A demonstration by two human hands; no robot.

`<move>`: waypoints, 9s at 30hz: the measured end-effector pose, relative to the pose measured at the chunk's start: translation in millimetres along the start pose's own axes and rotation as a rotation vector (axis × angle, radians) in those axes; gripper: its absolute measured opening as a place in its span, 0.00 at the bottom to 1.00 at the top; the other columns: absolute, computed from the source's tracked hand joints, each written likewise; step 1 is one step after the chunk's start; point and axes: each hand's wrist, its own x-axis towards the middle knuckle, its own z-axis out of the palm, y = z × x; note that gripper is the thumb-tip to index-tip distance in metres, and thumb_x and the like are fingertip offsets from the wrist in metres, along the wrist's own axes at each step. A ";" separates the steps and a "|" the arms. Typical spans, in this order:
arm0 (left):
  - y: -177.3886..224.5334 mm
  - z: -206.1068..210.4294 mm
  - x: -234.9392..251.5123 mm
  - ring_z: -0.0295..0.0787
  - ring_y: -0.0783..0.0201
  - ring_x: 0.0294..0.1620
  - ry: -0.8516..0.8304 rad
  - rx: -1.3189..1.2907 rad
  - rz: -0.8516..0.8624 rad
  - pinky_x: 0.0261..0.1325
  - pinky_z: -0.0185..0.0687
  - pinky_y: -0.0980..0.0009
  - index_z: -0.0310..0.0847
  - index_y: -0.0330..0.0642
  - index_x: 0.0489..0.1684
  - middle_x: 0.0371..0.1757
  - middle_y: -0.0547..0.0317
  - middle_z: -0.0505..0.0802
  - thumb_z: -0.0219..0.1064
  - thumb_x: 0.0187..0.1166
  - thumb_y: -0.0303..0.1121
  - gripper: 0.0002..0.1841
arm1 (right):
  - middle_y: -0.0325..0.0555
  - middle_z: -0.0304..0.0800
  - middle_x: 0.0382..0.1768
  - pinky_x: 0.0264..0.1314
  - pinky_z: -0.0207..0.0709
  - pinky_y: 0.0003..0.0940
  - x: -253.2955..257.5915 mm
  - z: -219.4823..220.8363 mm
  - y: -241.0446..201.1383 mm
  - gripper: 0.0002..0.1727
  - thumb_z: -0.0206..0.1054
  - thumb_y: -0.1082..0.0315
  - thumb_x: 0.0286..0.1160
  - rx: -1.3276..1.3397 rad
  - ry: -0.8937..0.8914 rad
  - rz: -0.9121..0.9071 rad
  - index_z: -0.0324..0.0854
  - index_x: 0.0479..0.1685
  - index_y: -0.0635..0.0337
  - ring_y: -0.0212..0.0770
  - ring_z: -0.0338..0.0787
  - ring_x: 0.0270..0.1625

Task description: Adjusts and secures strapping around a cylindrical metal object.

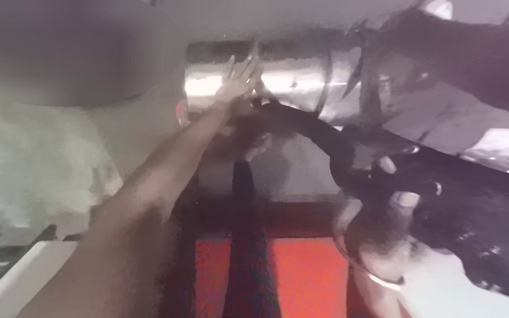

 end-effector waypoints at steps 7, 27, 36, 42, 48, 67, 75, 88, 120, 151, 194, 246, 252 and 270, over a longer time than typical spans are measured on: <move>68.9 -75.9 14.1 0.73 0.49 0.83 -0.428 0.036 -0.227 0.85 0.64 0.60 0.72 0.29 0.78 0.79 0.40 0.80 0.60 0.89 0.36 0.24 | 0.35 0.92 0.59 0.74 0.82 0.38 10.1 2.3 -0.5 0.25 0.75 0.59 0.77 -0.054 0.078 -0.004 0.76 0.68 0.60 0.35 0.89 0.66; -12.6 37.0 -20.6 0.58 0.41 0.91 -0.188 0.028 0.009 0.92 0.39 0.38 0.71 0.43 0.84 0.89 0.45 0.70 0.68 0.82 0.34 0.29 | 0.19 0.93 0.50 0.67 0.77 0.17 -10.4 6.2 -27.8 0.10 0.61 0.70 0.85 -0.038 -0.218 -0.016 0.87 0.55 0.52 0.14 0.87 0.58; -79.1 124.8 17.3 0.28 0.53 0.99 -0.061 0.256 -0.027 0.94 0.25 0.37 0.48 0.65 0.97 0.99 0.66 0.41 0.78 0.68 0.46 0.52 | 0.24 0.94 0.52 0.69 0.82 0.27 -15.3 8.0 -15.6 0.12 0.68 0.63 0.83 -0.123 -0.046 0.024 0.84 0.60 0.55 0.23 0.90 0.59; -95.2 124.0 22.3 0.37 0.48 0.98 0.052 0.225 0.170 0.95 0.29 0.39 0.59 0.59 0.93 0.97 0.49 0.54 0.78 0.64 0.53 0.50 | 0.33 0.94 0.55 0.72 0.84 0.35 -10.7 16.8 -10.9 0.17 0.70 0.65 0.81 -0.102 0.050 -0.019 0.79 0.64 0.62 0.31 0.91 0.62; -75.0 123.4 20.2 0.49 0.49 0.96 0.154 0.208 0.097 0.94 0.40 0.42 0.68 0.54 0.88 0.94 0.50 0.63 0.66 0.80 0.30 0.32 | 0.26 0.92 0.56 0.74 0.82 0.32 -1.1 18.9 -13.8 0.17 0.70 0.71 0.79 -0.139 0.082 -0.141 0.77 0.65 0.58 0.26 0.89 0.63; -47.8 123.9 -5.2 0.45 0.54 0.97 0.042 -0.066 0.043 0.92 0.31 0.33 0.70 0.54 0.85 0.96 0.61 0.58 0.87 0.49 0.54 0.53 | 0.15 0.93 0.47 0.64 0.83 0.20 -10.2 54.0 -41.5 0.14 0.75 0.71 0.72 -0.072 0.026 -0.180 0.83 0.53 0.47 0.16 0.89 0.56; -41.3 145.4 -25.4 0.42 0.56 0.97 0.171 -0.131 0.054 0.92 0.27 0.30 0.69 0.59 0.86 0.96 0.68 0.58 0.84 0.54 0.55 0.49 | 0.07 0.92 0.48 0.62 0.76 0.07 -23.7 61.6 -60.7 0.16 0.65 0.75 0.78 -0.138 -0.178 -0.125 0.87 0.53 0.38 0.05 0.85 0.56; -3.4 66.4 -19.5 0.84 0.61 0.73 0.114 -0.397 0.485 0.87 0.62 0.54 0.80 0.56 0.76 0.67 0.62 0.92 0.73 0.69 0.62 0.36 | 0.10 0.87 0.25 0.41 0.78 0.06 -17.2 68.8 -83.9 0.19 0.52 0.83 0.74 -0.119 0.079 0.117 0.78 0.29 0.45 0.05 0.84 0.34; 47.5 -5.4 -45.8 0.88 0.56 0.49 0.129 -0.568 0.306 0.51 0.85 0.58 0.90 0.43 0.42 0.41 0.55 0.92 0.65 0.83 0.41 0.12 | 0.16 0.95 0.47 0.65 0.85 0.21 -21.3 43.8 -61.1 0.18 0.73 0.80 0.66 -0.186 0.031 -0.054 0.83 0.53 0.50 0.18 0.91 0.55; 79.8 29.4 -31.5 0.89 0.54 0.57 0.427 -0.355 0.539 0.71 0.79 0.52 0.82 0.51 0.75 0.55 0.53 0.93 0.86 0.54 0.52 0.41 | 0.39 0.93 0.56 0.72 0.84 0.43 -6.9 7.2 -53.9 0.21 0.72 0.68 0.79 -0.135 0.118 -0.133 0.75 0.68 0.64 0.39 0.92 0.63; 150.2 11.0 33.6 0.87 0.51 0.66 0.265 -0.284 0.594 0.67 0.82 0.54 0.85 0.46 0.65 0.62 0.50 0.91 0.86 0.54 0.45 0.34 | 0.42 0.92 0.57 0.71 0.85 0.43 82.3 -17.0 -51.0 0.20 0.70 0.63 0.81 0.058 0.153 -0.114 0.74 0.66 0.61 0.41 0.92 0.62; -13.9 -12.6 -58.7 0.68 0.60 0.87 0.145 -0.592 0.183 0.89 0.64 0.54 0.79 0.53 0.78 0.87 0.59 0.74 0.69 0.82 0.47 0.26 | 0.42 0.92 0.58 0.68 0.87 0.43 30.0 77.8 -50.1 0.17 0.68 0.64 0.83 0.030 0.121 -0.093 0.76 0.64 0.60 0.41 0.92 0.61; 38.4 -45.0 -7.0 0.84 0.61 0.70 -0.029 -0.516 0.508 0.82 0.70 0.57 0.87 0.48 0.66 0.61 0.59 0.92 0.64 0.85 0.50 0.21 | 0.38 0.94 0.53 0.65 0.88 0.38 39.6 67.1 -51.1 0.15 0.64 0.64 0.86 -0.037 0.104 -0.036 0.80 0.63 0.62 0.35 0.93 0.57; 94.3 -25.2 -9.0 0.79 0.55 0.77 -0.098 -0.263 0.432 0.83 0.66 0.52 0.63 0.57 0.90 0.76 0.57 0.85 0.84 0.57 0.58 0.53 | 0.38 0.94 0.52 0.64 0.89 0.40 42.7 21.7 -47.5 0.15 0.68 0.66 0.82 0.007 0.091 -0.023 0.79 0.63 0.61 0.36 0.93 0.56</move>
